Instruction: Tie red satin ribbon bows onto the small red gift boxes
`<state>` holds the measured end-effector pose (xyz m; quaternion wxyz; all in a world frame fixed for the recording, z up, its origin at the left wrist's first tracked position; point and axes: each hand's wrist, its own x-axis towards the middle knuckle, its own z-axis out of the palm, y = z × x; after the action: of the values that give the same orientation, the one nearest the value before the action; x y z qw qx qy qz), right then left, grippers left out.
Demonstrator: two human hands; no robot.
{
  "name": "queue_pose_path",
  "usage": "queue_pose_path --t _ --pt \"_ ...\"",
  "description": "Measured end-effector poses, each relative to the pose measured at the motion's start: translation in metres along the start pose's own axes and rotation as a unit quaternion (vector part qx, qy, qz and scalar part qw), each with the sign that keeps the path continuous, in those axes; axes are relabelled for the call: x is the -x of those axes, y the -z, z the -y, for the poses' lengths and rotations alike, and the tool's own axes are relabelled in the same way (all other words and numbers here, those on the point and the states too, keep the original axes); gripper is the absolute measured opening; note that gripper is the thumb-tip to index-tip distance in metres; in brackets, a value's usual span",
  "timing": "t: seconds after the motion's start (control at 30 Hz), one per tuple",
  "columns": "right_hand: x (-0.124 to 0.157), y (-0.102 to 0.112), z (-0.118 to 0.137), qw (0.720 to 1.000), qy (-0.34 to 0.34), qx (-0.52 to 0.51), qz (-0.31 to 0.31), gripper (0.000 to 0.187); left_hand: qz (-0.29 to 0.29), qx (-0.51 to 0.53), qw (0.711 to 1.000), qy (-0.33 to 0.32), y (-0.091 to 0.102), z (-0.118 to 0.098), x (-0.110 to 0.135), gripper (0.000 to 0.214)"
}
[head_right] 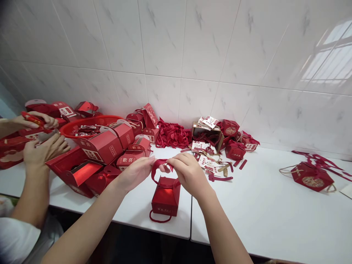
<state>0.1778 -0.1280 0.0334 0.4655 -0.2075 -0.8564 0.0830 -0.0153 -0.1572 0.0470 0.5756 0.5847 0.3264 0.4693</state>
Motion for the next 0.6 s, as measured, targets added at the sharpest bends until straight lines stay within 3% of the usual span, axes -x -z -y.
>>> queue_pose_path --t 0.13,0.2,0.3,0.4,0.53,0.6 --pt "0.004 -0.006 -0.001 1.000 0.003 0.001 -0.028 0.030 -0.011 -0.085 0.995 -0.042 0.000 0.001 0.006 0.035" --pt "0.006 -0.010 0.001 0.997 -0.012 -0.019 -0.076 0.031 -0.062 -0.187 0.976 -0.089 -0.001 0.002 0.011 0.028" --pt "0.013 -0.013 0.004 0.982 -0.067 -0.037 -0.172 0.029 -0.163 -0.392 0.892 -0.156 0.000 0.004 0.023 0.025" --pt "0.031 -0.012 0.003 0.960 -0.140 -0.043 -0.238 0.021 -0.234 -0.503 0.817 -0.156 0.010 0.013 0.039 0.028" --pt "0.082 -0.005 -0.010 0.920 -0.266 -0.040 -0.285 0.015 -0.341 -0.543 0.759 -0.110 0.036 0.041 0.072 0.032" --pt "0.112 -0.001 -0.020 0.889 -0.352 -0.032 -0.289 0.021 -0.365 -0.534 0.758 -0.084 0.047 0.060 0.092 0.036"
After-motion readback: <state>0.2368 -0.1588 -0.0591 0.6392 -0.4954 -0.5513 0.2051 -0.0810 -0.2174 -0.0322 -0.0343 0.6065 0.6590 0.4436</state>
